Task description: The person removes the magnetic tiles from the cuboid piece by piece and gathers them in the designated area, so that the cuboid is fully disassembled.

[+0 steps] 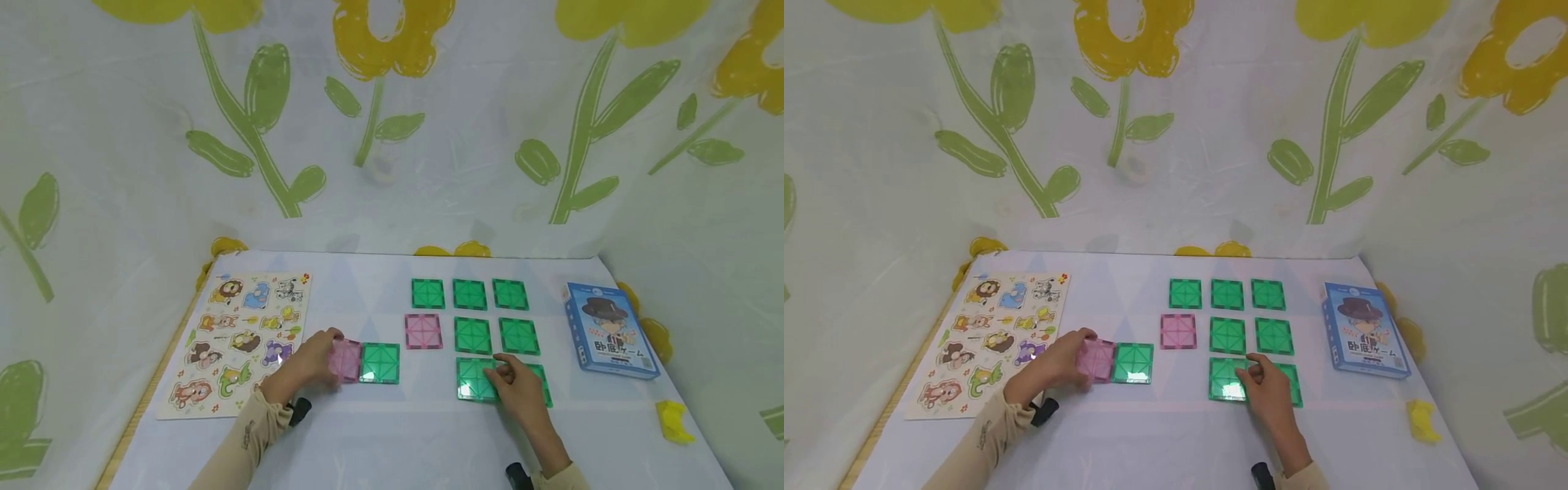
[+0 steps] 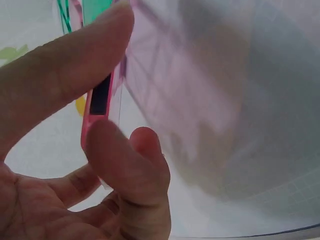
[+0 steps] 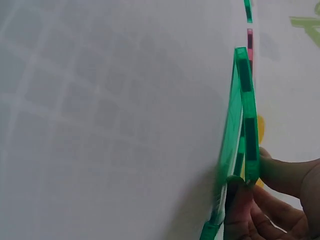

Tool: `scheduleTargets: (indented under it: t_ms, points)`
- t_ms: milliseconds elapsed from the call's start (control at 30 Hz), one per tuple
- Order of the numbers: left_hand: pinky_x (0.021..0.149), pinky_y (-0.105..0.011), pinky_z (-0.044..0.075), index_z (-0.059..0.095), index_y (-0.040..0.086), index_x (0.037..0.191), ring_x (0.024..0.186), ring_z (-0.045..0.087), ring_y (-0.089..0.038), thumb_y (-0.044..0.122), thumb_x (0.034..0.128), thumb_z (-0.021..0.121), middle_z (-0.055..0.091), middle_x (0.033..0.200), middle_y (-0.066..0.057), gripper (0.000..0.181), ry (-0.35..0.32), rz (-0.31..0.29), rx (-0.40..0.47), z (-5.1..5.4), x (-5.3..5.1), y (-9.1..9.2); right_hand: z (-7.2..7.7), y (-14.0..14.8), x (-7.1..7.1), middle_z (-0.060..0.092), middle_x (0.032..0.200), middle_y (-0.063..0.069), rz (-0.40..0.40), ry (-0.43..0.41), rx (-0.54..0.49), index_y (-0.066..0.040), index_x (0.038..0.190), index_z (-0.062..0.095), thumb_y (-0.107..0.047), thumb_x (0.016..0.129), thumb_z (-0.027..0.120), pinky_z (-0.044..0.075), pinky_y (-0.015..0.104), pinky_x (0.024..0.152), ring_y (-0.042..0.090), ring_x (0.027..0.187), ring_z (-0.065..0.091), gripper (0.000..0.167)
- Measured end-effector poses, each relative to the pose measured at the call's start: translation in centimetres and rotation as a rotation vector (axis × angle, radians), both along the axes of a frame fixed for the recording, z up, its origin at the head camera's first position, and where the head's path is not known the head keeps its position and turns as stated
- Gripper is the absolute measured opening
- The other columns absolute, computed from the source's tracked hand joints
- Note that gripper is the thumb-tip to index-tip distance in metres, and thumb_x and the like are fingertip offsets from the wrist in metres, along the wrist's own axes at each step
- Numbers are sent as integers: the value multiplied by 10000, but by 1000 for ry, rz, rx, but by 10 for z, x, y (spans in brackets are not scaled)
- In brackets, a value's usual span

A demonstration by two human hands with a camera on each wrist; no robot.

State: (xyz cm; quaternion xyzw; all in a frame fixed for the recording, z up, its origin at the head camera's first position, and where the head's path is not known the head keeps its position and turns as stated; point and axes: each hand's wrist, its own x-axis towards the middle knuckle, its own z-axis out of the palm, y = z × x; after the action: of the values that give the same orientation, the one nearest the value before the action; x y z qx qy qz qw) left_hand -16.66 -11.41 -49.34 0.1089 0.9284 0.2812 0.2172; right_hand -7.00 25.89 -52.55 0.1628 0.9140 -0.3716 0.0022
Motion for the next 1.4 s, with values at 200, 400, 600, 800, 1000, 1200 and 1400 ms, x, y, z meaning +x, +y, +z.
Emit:
scheduleTargets:
  t_ms: [200,400,600,800,1000,1200,1400]
  points:
    - [935,-521,551,534,39,1313,989,600,-287,-10,517,919,607,1114,-161,885,14,-14,18,1,7,4,3,4,1,695,1024,167,18,-22,9,-1,1319,606,-199,952,684,487,245,619,173,814,640,424]
    - [890,-495,565,548,41,1274,949,607,-269,6,512,918,624,1080,-140,848,19,-55,35,1,16,12,6,5,2,693,1025,163,53,-36,12,10,1307,613,-178,955,680,480,255,602,164,803,639,405]
    - [834,-486,567,540,78,1274,923,602,-253,91,541,927,624,1096,-115,828,50,-99,12,-2,24,26,11,2,4,705,1004,151,55,-10,34,12,1292,621,-139,946,680,503,267,617,211,831,667,382]
    - [784,-484,565,540,78,1262,873,594,-237,147,559,942,625,1089,-117,813,64,-135,16,-3,30,38,16,-24,2,724,978,95,129,114,76,-31,1222,678,-118,884,763,554,271,702,195,873,666,359]
    - [819,-509,577,541,70,1265,902,615,-245,218,584,952,629,1130,-135,809,70,-182,2,-7,32,47,13,-58,-1,715,1157,56,277,126,91,-90,1203,693,-151,789,849,585,416,895,235,1062,668,447]
    - [817,-501,584,547,77,1249,920,622,-244,267,591,965,623,1121,-130,803,101,-211,-13,-7,36,50,17,-77,-9,664,1253,59,432,43,72,-85,1222,682,-182,695,920,531,513,1015,298,1208,595,586]
    - [789,-499,588,557,57,1231,915,596,-226,263,594,966,602,1100,-132,785,131,-221,-9,-4,38,52,14,-86,-16,622,1315,105,534,12,134,-37,1281,637,-212,649,952,522,502,1040,316,1238,553,728]
